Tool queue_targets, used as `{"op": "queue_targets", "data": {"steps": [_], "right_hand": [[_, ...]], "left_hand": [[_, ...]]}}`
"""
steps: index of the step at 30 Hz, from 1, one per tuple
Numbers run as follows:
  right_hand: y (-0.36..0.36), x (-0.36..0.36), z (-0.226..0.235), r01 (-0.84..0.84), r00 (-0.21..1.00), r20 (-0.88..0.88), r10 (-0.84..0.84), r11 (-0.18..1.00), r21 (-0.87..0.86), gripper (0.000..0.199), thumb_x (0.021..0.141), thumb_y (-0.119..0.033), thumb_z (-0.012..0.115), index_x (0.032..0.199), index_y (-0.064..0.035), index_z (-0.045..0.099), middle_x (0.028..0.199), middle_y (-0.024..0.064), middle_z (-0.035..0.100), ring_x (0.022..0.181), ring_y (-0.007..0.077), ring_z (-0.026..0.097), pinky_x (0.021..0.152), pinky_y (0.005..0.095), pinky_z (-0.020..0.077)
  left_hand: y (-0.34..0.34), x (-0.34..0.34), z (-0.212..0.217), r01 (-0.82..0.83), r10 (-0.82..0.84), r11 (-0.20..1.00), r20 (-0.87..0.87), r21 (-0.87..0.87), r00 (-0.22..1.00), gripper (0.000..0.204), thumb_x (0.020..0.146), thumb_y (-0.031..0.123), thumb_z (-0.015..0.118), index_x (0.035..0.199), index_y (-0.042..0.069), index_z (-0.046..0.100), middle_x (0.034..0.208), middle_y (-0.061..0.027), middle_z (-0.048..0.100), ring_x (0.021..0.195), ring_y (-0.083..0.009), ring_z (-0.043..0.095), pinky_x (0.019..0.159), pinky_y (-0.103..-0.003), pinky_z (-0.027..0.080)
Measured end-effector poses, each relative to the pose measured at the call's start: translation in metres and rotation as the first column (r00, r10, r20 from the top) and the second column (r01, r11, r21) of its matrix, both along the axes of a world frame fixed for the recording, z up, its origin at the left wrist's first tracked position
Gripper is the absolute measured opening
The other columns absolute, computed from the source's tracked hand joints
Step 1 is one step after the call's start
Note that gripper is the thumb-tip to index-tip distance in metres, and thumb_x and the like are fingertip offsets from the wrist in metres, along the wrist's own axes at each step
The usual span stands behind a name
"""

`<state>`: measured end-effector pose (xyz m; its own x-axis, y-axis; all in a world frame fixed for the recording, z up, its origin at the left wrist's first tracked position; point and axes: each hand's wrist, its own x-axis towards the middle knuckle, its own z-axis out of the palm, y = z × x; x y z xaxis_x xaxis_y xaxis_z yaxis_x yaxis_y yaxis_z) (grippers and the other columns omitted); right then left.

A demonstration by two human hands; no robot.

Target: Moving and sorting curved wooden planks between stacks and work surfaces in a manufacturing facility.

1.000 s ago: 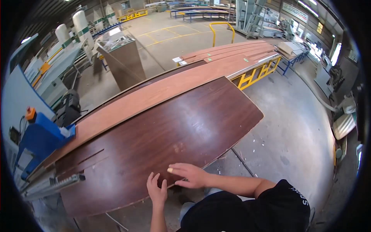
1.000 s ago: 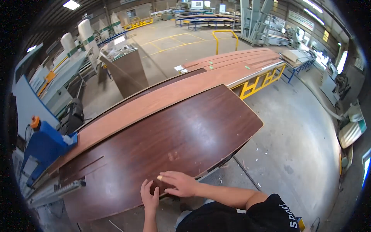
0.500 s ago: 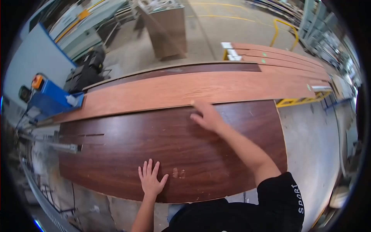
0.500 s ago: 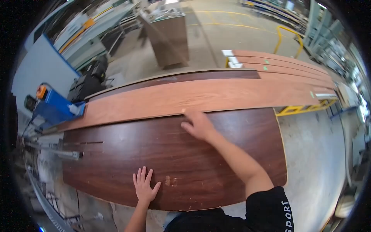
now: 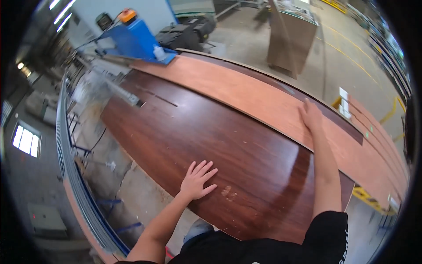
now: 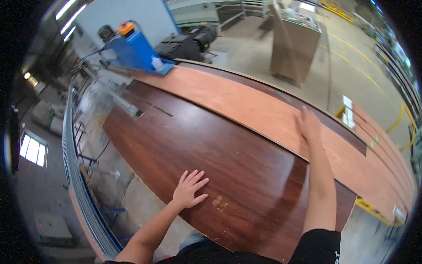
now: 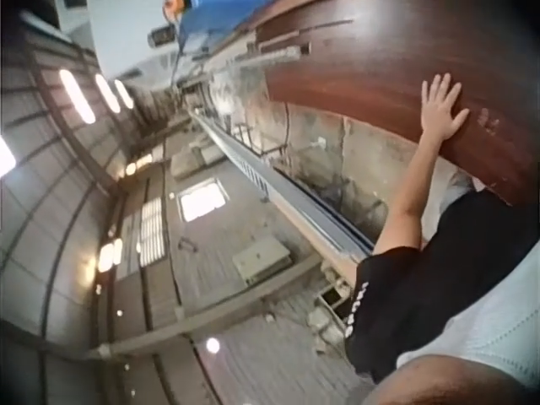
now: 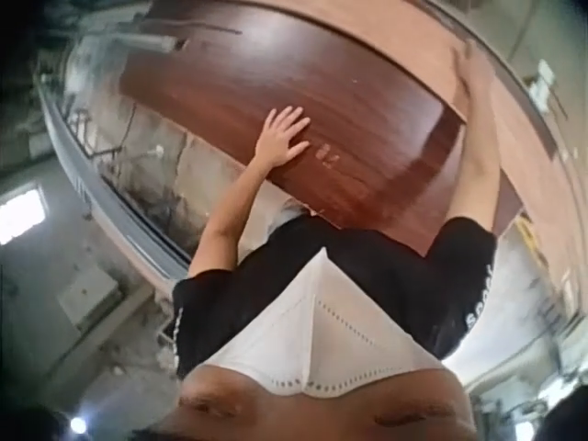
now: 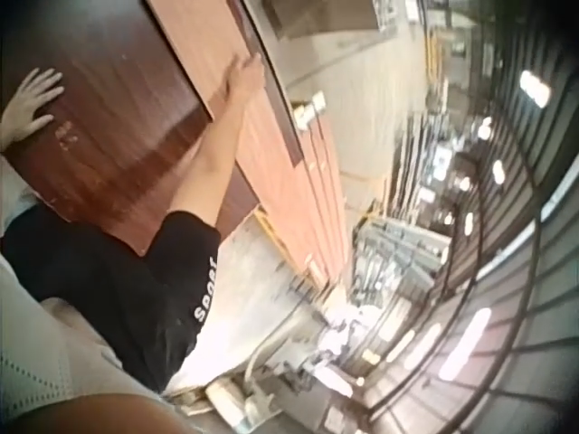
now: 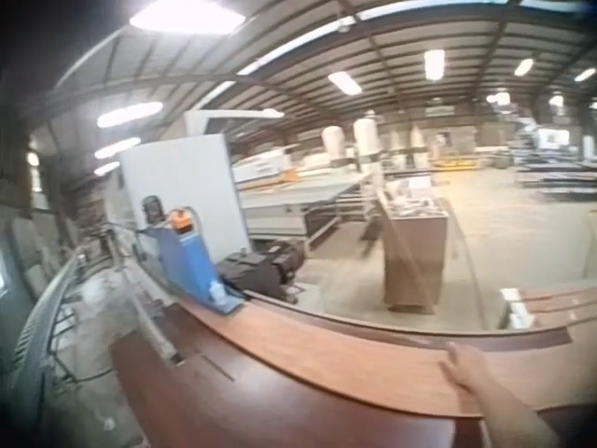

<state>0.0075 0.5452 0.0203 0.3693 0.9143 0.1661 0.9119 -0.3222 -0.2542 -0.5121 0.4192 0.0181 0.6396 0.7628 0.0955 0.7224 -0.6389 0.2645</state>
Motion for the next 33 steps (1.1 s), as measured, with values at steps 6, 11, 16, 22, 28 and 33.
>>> {"op": "queue_targets", "data": {"steps": [6,11,16,22,28,33], "right_hand": [[-0.014,0.023,-0.011,-0.059,0.998,-0.020,0.061,0.993,0.106,0.056,0.090,-0.041,0.059,0.137,-0.0120,0.051,0.117,0.0177,0.064,0.113,0.0341,0.058,0.095,0.0458,0.0447],[-0.032,0.037,-0.008,-0.033,0.984,-0.170,0.051,0.994,0.108,0.053,0.088,-0.033,0.065,0.132,-0.0048,0.055,0.114,0.0210,0.063,0.105,0.0365,0.060,0.091,0.0411,0.0473],[-0.039,0.046,-0.018,-0.087,0.984,-0.139,0.112,0.980,0.177,0.055,0.089,-0.035,0.064,0.133,-0.0039,0.053,0.113,0.0215,0.063,0.103,0.0366,0.060,0.091,0.0414,0.0470],[-0.029,0.031,-0.017,-0.070,0.993,-0.083,0.086,0.982,0.173,0.056,0.089,-0.039,0.063,0.133,-0.0061,0.054,0.109,0.0194,0.063,0.100,0.0369,0.061,0.088,0.0427,0.0477],[-0.046,0.010,-0.018,-0.099,0.995,0.003,0.101,0.975,0.199,0.059,0.085,-0.040,0.068,0.131,-0.0065,0.055,0.106,0.0174,0.063,0.097,0.0361,0.061,0.085,0.0446,0.0481],[-0.082,-0.020,-0.014,-0.044,0.991,-0.121,0.065,0.984,0.170,0.063,0.083,-0.039,0.071,0.134,-0.0060,0.053,0.113,0.0176,0.063,0.105,0.0335,0.060,0.090,0.0423,0.0472]], "left_hand": [[-0.002,-0.010,-0.005,0.011,-0.011,1.000,0.018,0.010,1.000,0.058,0.086,0.048,0.062,0.135,0.019,0.054,0.148,-0.0077,0.042,0.138,-0.0278,0.036,0.116,-0.050,0.020],[-0.004,-0.010,-0.007,0.022,-0.023,1.000,0.024,0.018,0.999,0.058,0.086,0.048,0.061,0.136,0.020,0.053,0.148,-0.0078,0.042,0.139,-0.0281,0.035,0.116,-0.050,0.019],[-0.003,-0.009,-0.006,0.026,-0.027,0.999,0.025,0.025,0.999,0.058,0.087,0.048,0.061,0.137,0.020,0.052,0.148,-0.0079,0.042,0.139,-0.0280,0.035,0.116,-0.050,0.019],[-0.003,-0.010,-0.006,0.027,-0.028,0.999,0.022,0.037,0.999,0.058,0.087,0.048,0.061,0.138,0.021,0.052,0.149,-0.0070,0.041,0.139,-0.0272,0.035,0.116,-0.050,0.020],[-0.006,-0.016,-0.013,0.020,-0.022,0.998,0.034,0.056,0.999,0.059,0.088,0.050,0.059,0.138,0.020,0.051,0.149,-0.0066,0.041,0.139,-0.0267,0.035,0.116,-0.050,0.021],[-0.011,-0.015,-0.012,0.042,-0.042,0.997,0.008,0.070,0.999,0.060,0.088,0.050,0.059,0.138,0.018,0.050,0.150,-0.0089,0.039,0.139,-0.0286,0.035,0.116,-0.050,0.021]]}}
